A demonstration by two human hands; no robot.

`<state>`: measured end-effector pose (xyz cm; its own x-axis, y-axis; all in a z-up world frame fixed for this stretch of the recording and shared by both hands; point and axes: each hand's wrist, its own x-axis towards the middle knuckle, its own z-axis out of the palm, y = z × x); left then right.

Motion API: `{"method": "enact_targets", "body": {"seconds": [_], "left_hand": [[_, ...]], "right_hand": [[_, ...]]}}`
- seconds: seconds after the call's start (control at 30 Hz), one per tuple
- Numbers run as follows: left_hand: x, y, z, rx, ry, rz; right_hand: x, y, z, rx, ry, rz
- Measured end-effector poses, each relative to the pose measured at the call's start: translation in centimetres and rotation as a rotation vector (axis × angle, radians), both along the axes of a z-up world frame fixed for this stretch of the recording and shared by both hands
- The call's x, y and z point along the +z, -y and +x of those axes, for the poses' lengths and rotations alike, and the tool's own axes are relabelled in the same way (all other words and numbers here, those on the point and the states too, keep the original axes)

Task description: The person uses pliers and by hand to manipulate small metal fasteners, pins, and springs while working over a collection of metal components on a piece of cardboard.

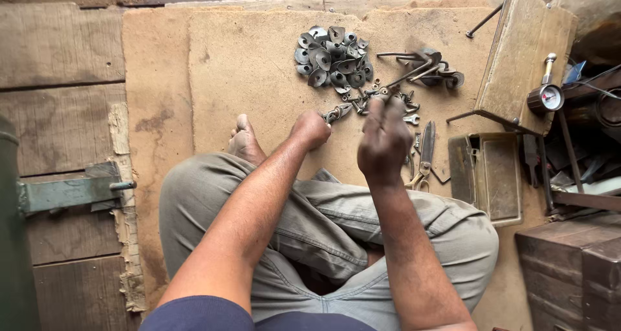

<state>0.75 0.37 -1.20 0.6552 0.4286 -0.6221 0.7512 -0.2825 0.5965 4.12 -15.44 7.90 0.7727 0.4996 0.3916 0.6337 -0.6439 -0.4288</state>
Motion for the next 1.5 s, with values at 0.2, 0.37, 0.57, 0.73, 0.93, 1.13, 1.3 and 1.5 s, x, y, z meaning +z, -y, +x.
{"method": "enact_targets", "body": {"seconds": [0.2, 0.37, 0.57, 0.73, 0.93, 1.13, 1.3, 1.5], "left_hand": [[-1.0, -0.2, 0.0, -0.121, -0.023, 0.043], [-2.0, 0.2, -0.4, -0.015, 0.026, 0.046], [-1.5, 0.1, 0.3, -0.073, 0.002, 0.01], [-1.5, 0.1, 0.2, -0.083, 0.063, 0.057], [1.3, -0.6, -0.2, 0.044, 0.201, 0.003], [3.1, -0.9, -0.3, 0.05, 0.208, 0.028], [2.6, -1.1, -0.3, 0.032, 0.174, -0.007], [1.7, -1.5, 0.1, 0.063, 0.28, -0.047]], "right_hand": [[-2.1, -1.5, -2.3, 0.04, 0.267, -0.312], [-0.5, 0.9, -0.9, 0.043, 0.023, 0.205], [-8.0, 0.7, -1.0, 0.033, -0.177, -0.629], [-1.0, 0.9, 0.4, -0.142, -0.472, -0.489], [3.0, 5.1, 0.7, -0.195, -0.789, -0.838], [0.7, 4.5, 1.4, -0.055, -0.84, -1.102], [0.7, 4.2, 1.6, -0.057, -0.868, -0.984], [1.2, 4.7, 3.6, -0.237, -1.16, -0.395]]}}
